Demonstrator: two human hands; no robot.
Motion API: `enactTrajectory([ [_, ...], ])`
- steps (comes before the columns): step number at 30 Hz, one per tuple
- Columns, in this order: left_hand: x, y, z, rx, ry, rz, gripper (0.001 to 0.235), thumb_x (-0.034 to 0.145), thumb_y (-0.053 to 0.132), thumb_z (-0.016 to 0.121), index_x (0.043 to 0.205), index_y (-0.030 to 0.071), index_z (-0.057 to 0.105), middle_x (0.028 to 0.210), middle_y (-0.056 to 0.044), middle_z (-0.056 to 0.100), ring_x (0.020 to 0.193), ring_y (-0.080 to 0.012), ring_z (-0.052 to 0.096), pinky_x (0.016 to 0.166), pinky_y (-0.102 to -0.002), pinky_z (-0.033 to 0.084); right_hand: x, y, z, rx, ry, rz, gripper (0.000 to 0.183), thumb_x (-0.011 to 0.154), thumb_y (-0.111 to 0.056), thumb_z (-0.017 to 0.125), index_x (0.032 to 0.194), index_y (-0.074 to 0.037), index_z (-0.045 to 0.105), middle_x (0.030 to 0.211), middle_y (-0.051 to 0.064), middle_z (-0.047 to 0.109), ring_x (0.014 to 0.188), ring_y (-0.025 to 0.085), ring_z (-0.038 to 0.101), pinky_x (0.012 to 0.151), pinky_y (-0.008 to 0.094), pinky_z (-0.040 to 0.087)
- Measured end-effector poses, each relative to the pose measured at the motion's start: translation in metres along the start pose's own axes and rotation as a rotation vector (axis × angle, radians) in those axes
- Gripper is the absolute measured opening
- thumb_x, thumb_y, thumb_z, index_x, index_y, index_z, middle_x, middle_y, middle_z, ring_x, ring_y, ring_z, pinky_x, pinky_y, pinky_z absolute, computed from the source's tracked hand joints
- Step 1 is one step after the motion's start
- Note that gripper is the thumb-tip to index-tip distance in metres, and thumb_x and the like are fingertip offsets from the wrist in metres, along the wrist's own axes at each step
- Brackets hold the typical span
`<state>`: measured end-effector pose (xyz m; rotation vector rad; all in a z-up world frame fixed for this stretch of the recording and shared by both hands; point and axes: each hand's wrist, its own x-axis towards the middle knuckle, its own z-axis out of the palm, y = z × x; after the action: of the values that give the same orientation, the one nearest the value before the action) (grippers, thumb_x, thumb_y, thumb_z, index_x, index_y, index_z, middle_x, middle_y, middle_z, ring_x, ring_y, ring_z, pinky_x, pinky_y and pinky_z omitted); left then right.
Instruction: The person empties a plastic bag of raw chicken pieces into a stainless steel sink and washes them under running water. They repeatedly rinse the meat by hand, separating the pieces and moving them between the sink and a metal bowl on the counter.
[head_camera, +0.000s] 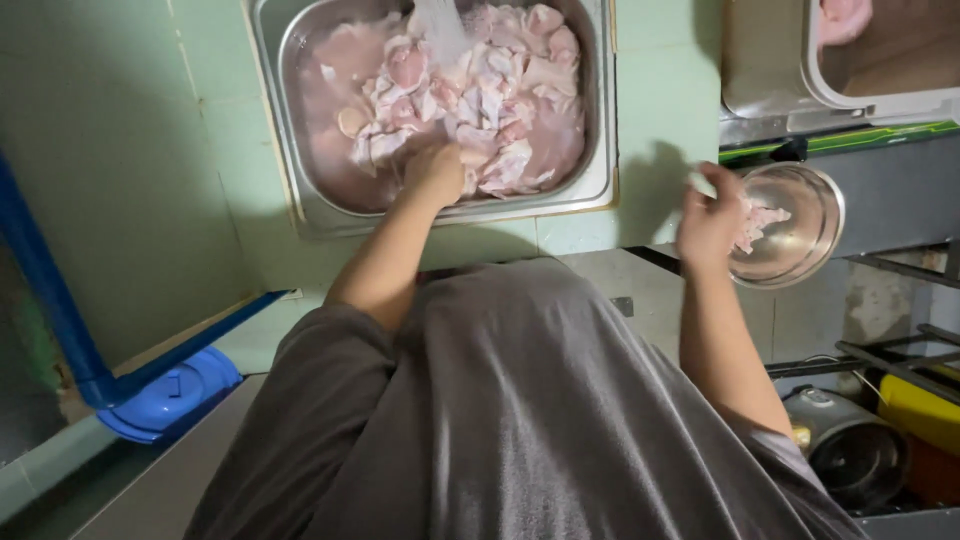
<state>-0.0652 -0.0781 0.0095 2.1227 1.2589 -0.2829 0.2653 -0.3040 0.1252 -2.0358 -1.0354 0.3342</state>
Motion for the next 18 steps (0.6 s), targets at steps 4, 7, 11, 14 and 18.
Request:
enactTrajectory([
  [4,-0.033,0.024,-0.048,-0.198,0.075,-0.042,0.029,0.092,0.023,0.06,0.109,0.0,0.064,0.103,-0.023,0.068,0.106,-0.041,0.064,0.09,-0.052,0.051,0.013,-0.055,0.06,0.185,-0.244,0.024,0.014,0.094,0.0,0.06,0.105,-0.003,0.068,0.095,0.016,0.068,0.097,0.031,0.067,0.085,0.04,0.053],
  [7,-0.034,0.028,-0.049,-0.3,0.294,0.03,0.033,0.092,0.038,0.063,0.096,0.006,0.071,0.084,-0.017,0.071,0.092,-0.0382,0.069,0.077,-0.044,0.052,0.015,-0.118,0.099,0.339,-0.408,-0.031,0.012,0.092,0.0,0.066,0.101,-0.005,0.072,0.09,0.017,0.07,0.092,0.028,0.069,0.082,0.041,0.054],
  [11,-0.053,0.055,-0.065,-1.211,0.284,0.098,0.011,0.079,0.012,0.069,0.086,0.003,0.065,0.069,-0.009,0.064,0.06,-0.017,0.064,0.05,-0.031,0.05,0.013,-0.176,0.143,0.486,-0.664,0.314,0.037,0.091,-0.029,0.071,0.114,-0.001,0.065,0.102,0.022,0.067,0.08,0.024,0.068,0.065,0.037,0.061],
  [14,-0.061,0.063,-0.073,-1.503,0.117,0.091,0.016,0.076,0.003,0.068,0.088,0.005,0.058,0.072,-0.001,0.06,0.059,-0.0099,0.062,0.049,-0.022,0.051,0.013,-0.171,0.175,0.562,-0.644,0.395,0.041,0.085,-0.029,0.078,0.104,0.003,0.062,0.088,0.018,0.056,0.064,0.019,0.059,0.05,0.033,0.053],
  [18,-0.043,0.033,-0.051,-1.485,0.039,0.046,0.022,0.078,-0.003,0.067,0.096,-0.001,0.055,0.078,-0.002,0.057,0.066,-0.0113,0.064,0.059,-0.024,0.056,0.014,-0.185,0.173,0.688,-0.629,0.271,0.019,0.087,-0.013,0.076,0.093,0.003,0.067,0.071,0.014,0.064,0.066,0.016,0.064,0.054,0.031,0.056],
])
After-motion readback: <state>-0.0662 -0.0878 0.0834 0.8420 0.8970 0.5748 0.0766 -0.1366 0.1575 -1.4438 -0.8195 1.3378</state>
